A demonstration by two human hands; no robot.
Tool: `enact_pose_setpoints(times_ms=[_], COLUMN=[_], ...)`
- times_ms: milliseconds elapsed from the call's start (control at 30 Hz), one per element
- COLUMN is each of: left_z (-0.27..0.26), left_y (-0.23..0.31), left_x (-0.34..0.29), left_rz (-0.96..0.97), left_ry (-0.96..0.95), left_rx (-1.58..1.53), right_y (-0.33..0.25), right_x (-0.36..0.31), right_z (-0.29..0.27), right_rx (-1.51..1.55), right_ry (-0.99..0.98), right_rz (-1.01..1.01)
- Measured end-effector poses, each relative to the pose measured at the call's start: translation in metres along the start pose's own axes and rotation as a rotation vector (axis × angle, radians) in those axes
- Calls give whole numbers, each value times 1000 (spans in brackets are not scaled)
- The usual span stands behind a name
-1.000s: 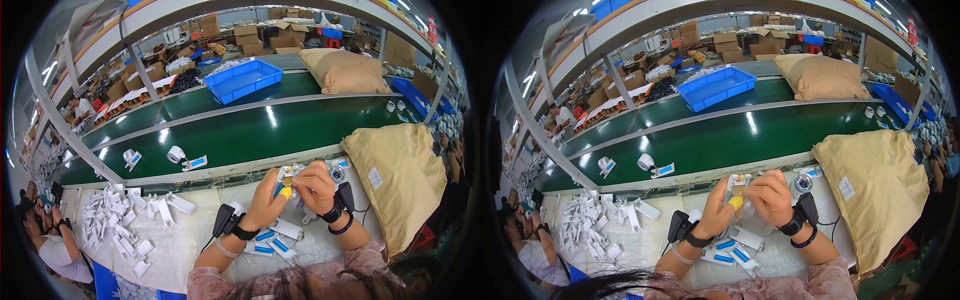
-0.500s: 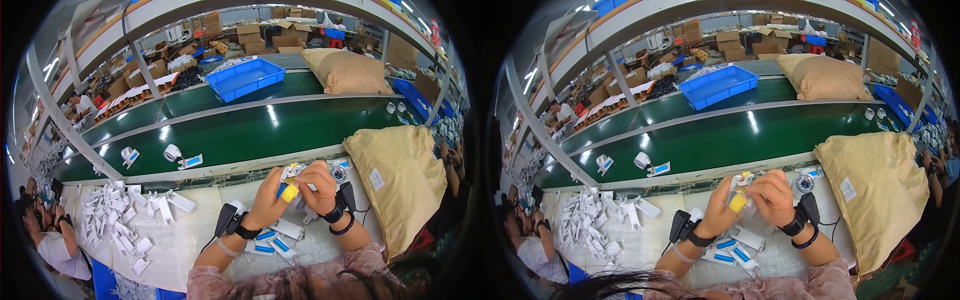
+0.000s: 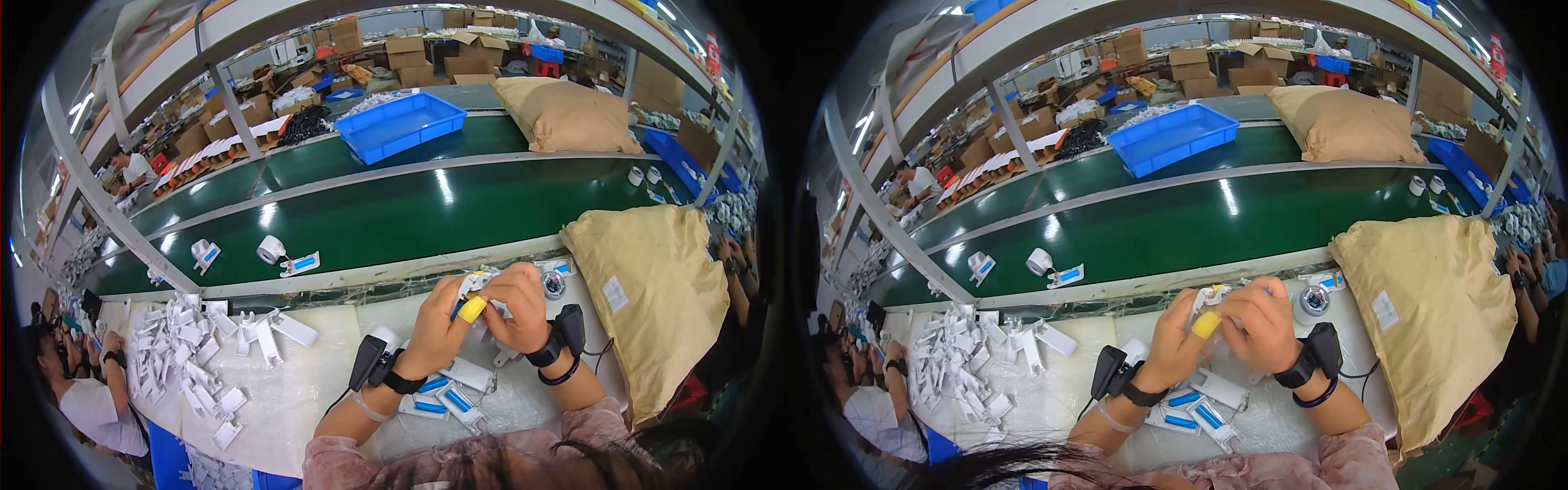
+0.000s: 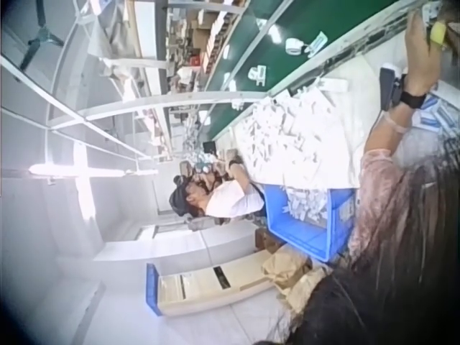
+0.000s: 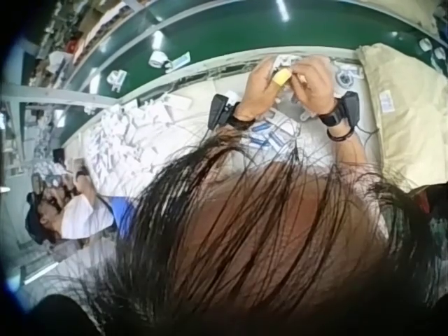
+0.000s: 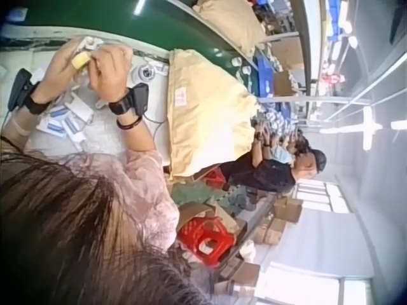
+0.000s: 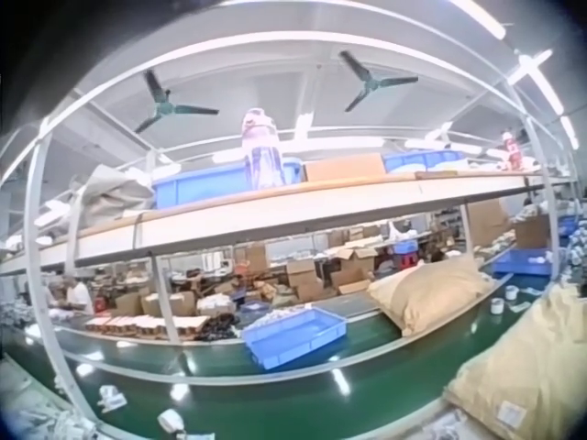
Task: The person picks up a white plastic housing and a battery unit, fits the battery into the housing, and presses a small circuit board into place. They then wrap a piece of yellow tape around the internal components before setting the assembled unit onto the table.
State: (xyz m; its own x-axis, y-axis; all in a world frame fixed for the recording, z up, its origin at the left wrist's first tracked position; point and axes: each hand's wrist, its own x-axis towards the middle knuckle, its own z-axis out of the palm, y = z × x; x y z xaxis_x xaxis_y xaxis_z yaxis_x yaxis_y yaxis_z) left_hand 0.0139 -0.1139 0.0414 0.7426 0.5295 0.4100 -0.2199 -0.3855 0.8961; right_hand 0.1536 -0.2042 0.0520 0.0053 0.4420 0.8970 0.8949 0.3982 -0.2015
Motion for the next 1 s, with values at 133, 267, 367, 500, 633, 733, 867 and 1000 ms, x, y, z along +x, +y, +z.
enact_pose_setpoints(times_ms=[133,267,367,500,633,733,867,1000], left_z=[-2,-3,-3,-5,-3,1,-3,-2], left_y=[3,7,-1,0,0,-10,-2,-2], left_x=[0,0,0,1,2,2,4,2], left_rz=[-39,-166,-125,-199,-245,-57,-134,-44], left_ry=[-5,-65,-76,-116,-101,-54,-64,-32], left_rx=[-67,-120,-139,-194,-213,-177,-172,-107], right_y=[1,3,7,7,9,11,12,9], right_x=[0,-6,-9,-7,-10,-12,-16,-19], right_z=[3,1,1,3,5,7,9,11], right_rx=[-46,56,106,103,124,128,141,147], right_ry=[15,-13,-52,-44,-40,-34,-29,-23], right_rz=[-50,-32,31,33,58,62,78,71])
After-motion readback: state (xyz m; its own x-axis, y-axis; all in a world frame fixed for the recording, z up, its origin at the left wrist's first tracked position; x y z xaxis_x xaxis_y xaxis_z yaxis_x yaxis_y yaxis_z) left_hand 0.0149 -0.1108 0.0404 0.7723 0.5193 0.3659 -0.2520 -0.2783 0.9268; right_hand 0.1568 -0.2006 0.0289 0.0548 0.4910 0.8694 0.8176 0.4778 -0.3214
